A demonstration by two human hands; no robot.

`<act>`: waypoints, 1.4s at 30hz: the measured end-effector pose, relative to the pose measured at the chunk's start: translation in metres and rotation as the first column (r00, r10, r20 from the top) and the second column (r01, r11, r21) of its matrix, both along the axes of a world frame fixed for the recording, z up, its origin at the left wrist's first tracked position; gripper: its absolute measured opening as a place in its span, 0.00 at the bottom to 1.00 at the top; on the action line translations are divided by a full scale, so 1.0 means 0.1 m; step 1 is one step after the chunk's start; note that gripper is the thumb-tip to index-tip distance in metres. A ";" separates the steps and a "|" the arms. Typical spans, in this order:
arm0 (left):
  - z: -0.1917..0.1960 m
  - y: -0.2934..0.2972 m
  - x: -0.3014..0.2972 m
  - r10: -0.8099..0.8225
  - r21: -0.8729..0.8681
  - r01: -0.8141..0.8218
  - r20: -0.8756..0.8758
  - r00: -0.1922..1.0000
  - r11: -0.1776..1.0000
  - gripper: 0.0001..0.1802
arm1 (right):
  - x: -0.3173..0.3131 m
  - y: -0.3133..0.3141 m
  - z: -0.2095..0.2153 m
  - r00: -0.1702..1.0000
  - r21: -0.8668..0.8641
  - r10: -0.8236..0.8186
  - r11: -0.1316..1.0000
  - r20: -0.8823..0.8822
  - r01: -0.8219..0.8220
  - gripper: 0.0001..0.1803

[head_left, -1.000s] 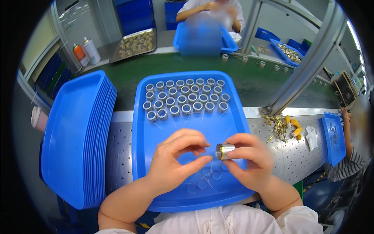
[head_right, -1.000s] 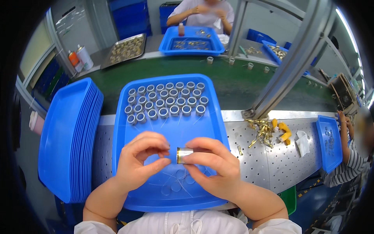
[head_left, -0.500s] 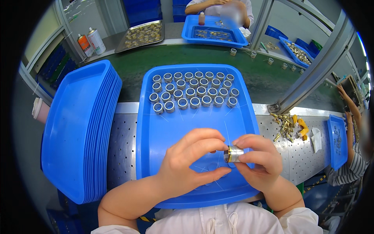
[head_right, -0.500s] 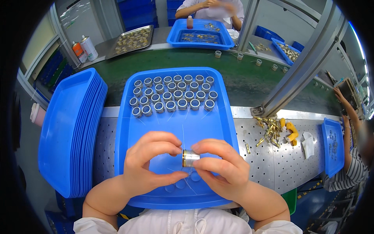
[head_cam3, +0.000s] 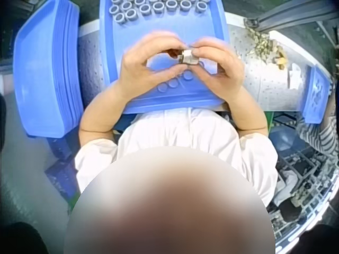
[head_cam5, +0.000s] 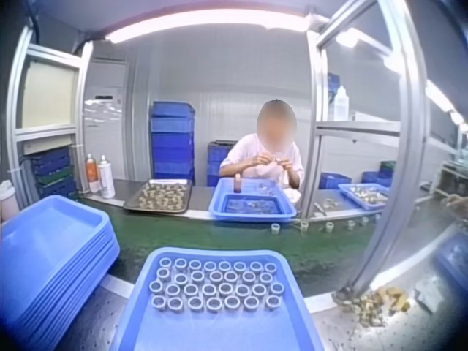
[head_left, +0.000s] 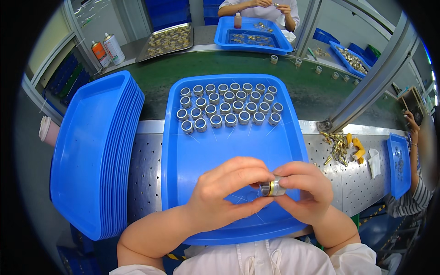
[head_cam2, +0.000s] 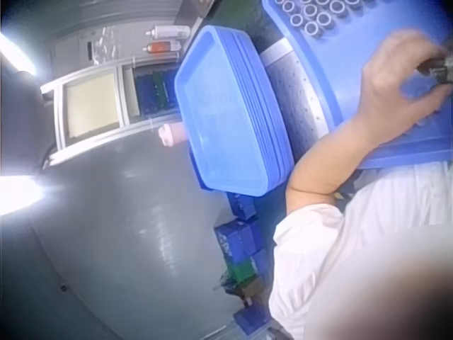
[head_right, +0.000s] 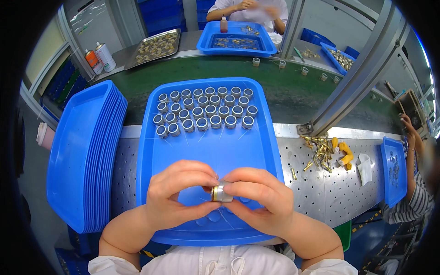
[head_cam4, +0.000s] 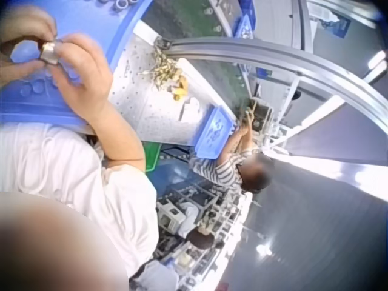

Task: The person assembles small cylindrical metal components by hand. They pick up a silver cylinder and a brass ring, fit the ring onto the cylinder, and place the finished unit into a blue tray. The process is repeated continuously with items from a pile on the table.

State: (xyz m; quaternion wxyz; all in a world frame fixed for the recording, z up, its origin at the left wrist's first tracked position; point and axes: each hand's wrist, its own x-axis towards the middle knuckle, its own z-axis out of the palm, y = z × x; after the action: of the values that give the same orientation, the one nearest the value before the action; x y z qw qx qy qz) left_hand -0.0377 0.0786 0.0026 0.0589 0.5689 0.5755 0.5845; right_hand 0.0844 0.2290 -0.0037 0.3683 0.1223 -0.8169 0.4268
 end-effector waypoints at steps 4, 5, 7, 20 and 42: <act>0.01 0.00 0.00 -0.005 -0.013 0.005 0.016 1.000 1.000 0.22 | 0.00 0.01 0.01 1.000 -0.004 0.013 1.000 0.000 -0.013 0.22; 0.01 0.00 0.00 -0.002 -0.011 0.002 0.008 1.000 1.000 0.22 | 0.00 0.01 0.01 1.000 -0.010 0.019 1.000 -0.002 -0.019 0.22; 0.01 0.00 0.00 0.004 -0.009 -0.004 0.000 1.000 1.000 0.21 | 0.01 0.01 -0.01 1.000 -0.025 0.030 0.999 -0.006 -0.030 0.22; 0.00 -0.02 -0.03 -0.076 -0.041 0.080 0.099 0.992 0.996 0.22 | 0.02 0.02 -0.04 0.996 -0.151 0.071 0.986 0.052 -0.063 0.20; 0.01 -0.03 -0.05 -0.122 -0.110 0.159 0.286 0.950 0.981 0.23 | 0.01 0.03 -0.06 0.996 -0.116 0.061 0.992 0.061 -0.054 0.21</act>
State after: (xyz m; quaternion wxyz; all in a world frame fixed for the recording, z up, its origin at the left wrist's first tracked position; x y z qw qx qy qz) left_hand -0.0432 0.0752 0.0031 0.2179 0.5155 0.5569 0.6137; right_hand 0.0852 0.2320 -0.0099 0.3355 0.1106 -0.7987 0.4871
